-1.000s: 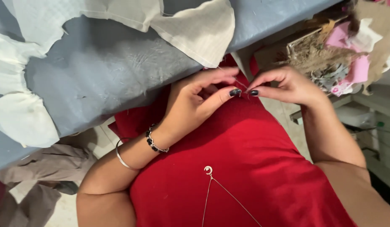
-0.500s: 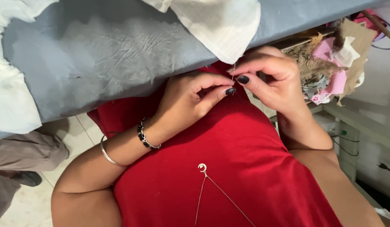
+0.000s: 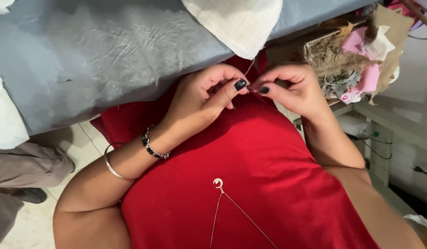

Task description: Sewing and assembling fabric petals to create a decorative flower using a machine and hand-stitching

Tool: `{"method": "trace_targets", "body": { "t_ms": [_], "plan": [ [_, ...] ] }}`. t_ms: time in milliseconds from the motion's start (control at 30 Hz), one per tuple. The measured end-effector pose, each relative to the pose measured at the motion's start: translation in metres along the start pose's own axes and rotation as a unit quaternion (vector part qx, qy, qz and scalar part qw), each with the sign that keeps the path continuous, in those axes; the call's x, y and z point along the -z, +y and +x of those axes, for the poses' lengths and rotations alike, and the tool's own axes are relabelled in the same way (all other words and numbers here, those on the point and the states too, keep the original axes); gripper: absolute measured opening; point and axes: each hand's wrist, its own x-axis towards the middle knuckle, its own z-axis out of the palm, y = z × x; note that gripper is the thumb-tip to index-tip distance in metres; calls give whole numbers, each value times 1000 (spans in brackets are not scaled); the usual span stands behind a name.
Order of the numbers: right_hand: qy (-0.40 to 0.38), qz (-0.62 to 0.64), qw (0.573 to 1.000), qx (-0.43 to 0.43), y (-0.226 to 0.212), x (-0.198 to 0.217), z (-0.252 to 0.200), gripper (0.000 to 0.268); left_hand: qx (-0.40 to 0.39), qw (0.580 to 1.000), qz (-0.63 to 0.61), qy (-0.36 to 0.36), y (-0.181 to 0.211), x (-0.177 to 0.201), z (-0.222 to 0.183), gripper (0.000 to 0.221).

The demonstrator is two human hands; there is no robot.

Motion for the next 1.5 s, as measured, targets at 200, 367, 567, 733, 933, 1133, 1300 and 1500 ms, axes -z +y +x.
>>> {"method": "trace_targets", "body": {
  "t_ms": [200, 367, 567, 733, 933, 1133, 1300, 1500],
  "plan": [
    [14, 15, 1000, 17, -11, -13, 6, 17, 18, 999, 27, 27, -2, -6, 3, 23],
    [29, 15, 999, 21, -4, -14, 5, 16, 10, 998, 55, 29, 1, -7, 4, 22],
    [35, 138, 988, -66, -2, -18, 2, 15, -4, 997, 56, 46, 6, -10, 2, 18],
    [51, 203, 970, -128, -1, -22, 2, 16, -12, 997, 65, 50, 4, -10, 0, 18],
    [65, 199, 969, -132, -5, -25, 6, 14, -21, 997, 59, 54, 6, -9, -2, 16],
    [64, 163, 978, -113, -4, -24, 5, 13, -24, 996, 63, 60, 6, -8, -3, 15],
    [66, 161, 978, -118, -5, -21, 4, 15, -20, 996, 58, 63, 6, -6, -4, 15],
    [45, 161, 979, -121, -21, -26, 12, 10, -35, 995, 66, 74, 4, -8, -3, 14]
  ]
}}
